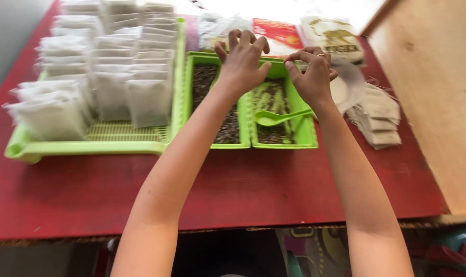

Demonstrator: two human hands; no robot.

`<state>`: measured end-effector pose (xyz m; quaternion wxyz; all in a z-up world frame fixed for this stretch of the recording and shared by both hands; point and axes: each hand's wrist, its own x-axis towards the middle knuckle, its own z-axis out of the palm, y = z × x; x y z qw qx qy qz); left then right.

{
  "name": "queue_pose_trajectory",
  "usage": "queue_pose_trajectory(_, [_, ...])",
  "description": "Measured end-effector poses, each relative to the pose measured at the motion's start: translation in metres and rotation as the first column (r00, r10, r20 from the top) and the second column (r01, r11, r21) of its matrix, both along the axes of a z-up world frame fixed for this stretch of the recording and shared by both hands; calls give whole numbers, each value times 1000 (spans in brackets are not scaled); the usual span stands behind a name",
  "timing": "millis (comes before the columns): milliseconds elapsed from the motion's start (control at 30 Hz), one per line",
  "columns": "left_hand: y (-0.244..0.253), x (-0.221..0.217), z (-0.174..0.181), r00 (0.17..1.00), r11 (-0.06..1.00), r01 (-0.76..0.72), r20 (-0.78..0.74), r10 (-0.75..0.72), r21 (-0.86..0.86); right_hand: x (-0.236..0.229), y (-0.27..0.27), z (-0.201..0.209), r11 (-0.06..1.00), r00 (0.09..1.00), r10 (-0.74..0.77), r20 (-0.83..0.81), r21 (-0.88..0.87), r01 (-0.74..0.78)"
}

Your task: The person fills white tea bags with loose tea leaves using a green plastic spoon. They scoop tea from green trays, pour it into the bags, and place the filled bags into a green tray. The person also uses a digital scale to weigh the tea bags.

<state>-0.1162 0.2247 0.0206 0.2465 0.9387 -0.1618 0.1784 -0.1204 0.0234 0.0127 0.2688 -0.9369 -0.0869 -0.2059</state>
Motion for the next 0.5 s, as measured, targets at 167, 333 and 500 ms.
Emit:
queue_pose_trajectory(167, [-114,15,-4,991,989,136,-17,-135,53,-8,-101,1,983,983,-184,20,7,184])
queue_pose_trajectory(333, [-203,24,-15,973,969,231,-14,-230,87,-19,-189,-8,952,951,-307,27,-12,307])
queue_pose_trajectory(500, [-277,37,-38,955,943,285,33,-295,171,-20,-258,-31,871,870,-491,-49,-42,489])
